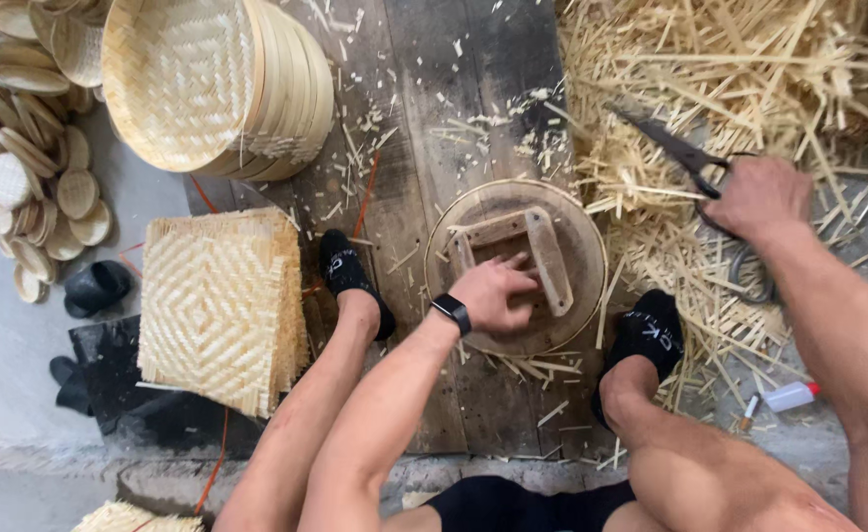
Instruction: The person fits a woven bamboo square into a circular frame, presses it down with a wooden mold, and trims the excess bamboo strips using large shears.
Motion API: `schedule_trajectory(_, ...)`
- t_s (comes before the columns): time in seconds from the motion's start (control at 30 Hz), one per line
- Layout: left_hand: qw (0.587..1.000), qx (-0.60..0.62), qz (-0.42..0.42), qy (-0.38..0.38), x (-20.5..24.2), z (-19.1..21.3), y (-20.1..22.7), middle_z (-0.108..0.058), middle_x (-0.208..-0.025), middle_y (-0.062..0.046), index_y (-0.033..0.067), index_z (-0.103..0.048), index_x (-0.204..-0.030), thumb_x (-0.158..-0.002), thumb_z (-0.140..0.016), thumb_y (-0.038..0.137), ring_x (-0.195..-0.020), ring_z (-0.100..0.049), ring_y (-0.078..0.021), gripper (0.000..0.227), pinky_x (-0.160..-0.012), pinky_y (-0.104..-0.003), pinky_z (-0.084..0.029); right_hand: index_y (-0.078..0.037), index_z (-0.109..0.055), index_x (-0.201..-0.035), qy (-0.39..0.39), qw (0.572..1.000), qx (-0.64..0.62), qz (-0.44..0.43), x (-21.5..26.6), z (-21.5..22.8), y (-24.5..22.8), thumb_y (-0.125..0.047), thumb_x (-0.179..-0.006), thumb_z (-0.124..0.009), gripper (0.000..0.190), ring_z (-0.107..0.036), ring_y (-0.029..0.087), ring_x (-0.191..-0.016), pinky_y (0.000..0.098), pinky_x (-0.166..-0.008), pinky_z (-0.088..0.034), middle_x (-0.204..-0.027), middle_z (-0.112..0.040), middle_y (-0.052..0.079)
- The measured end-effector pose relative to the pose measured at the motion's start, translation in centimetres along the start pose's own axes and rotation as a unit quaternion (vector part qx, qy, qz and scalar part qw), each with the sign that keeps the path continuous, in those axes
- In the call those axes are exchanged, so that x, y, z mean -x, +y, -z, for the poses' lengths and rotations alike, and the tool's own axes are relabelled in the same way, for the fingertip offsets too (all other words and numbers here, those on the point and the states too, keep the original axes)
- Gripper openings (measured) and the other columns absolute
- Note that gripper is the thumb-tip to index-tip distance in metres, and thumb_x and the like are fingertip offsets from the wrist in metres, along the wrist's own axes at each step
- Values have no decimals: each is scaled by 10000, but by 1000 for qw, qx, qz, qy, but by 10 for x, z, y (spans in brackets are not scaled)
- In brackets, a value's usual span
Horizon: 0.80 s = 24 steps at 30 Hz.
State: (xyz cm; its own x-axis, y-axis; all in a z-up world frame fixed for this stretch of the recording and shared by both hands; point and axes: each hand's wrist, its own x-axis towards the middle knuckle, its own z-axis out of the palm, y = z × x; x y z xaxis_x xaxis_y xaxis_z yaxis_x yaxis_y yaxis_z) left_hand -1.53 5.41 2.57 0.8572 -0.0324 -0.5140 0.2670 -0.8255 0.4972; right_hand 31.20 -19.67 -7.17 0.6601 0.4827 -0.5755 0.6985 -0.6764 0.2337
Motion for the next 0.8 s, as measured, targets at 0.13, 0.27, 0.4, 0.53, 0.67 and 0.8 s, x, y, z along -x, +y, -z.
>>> schedule_trajectory(0.13,962,99,71,243,-61,23,-29,-729,-890,-47,154,-767,-949,-1021,-632,359,-852,-703,-242,256,-840,-381,-559,94,-513,-1343,102,992,-62,-41,9,-41,5,-607,-677,-822,1015,-556,389,-1148,490,-939,-489,-1271,-530,286)
schedule_trajectory(0.27,954,56,-19,293,-121,44,-52,-744,-941,-91,127,-797,-992,-930,-714,347,-945,-679,-311,243,-848,-436,-532,14,-582,-1356,24,930,-366,-17,55,-24,-44,-308,-886,-796,609,-563,328,-1170,463,-979,-499,-1335,-546,253)
schedule_trajectory(0.4,985,94,96,110,-158,47,-47,-729,-896,-103,199,-848,-949,-819,-810,484,-922,-667,-305,315,-865,-468,-521,-54,-687,-1172,-193,741,-643,3,74,-13,-117,-319,-913,-727,373,-724,169,-787,304,-724,-607,-991,-749,77)
schedule_trajectory(0.53,967,170,178,66,-176,39,-54,-786,-838,-18,221,-853,-862,-652,-878,512,-863,-733,-194,360,-921,-417,-511,38,-703,-1037,-165,676,-717,-33,65,-28,-128,-207,-889,-790,299,-680,168,-712,334,-652,-583,-887,-739,109)
schedule_trajectory(0.67,959,159,187,144,-178,22,-53,-795,-824,-25,230,-859,-782,-578,-888,529,-843,-700,-214,363,-839,-421,-495,39,-698,-966,-151,686,-710,-39,65,-25,-127,-168,-881,-800,247,-675,165,-695,328,-628,-577,-858,-735,111)
schedule_trajectory(0.8,961,127,165,183,-171,23,-58,-737,-938,-62,229,-867,-844,-682,-840,565,-920,-652,-244,374,-837,-430,-477,0,-752,-991,-75,759,-647,1,84,-12,-124,-227,-906,-810,249,-647,143,-726,296,-645,-526,-863,-752,106)
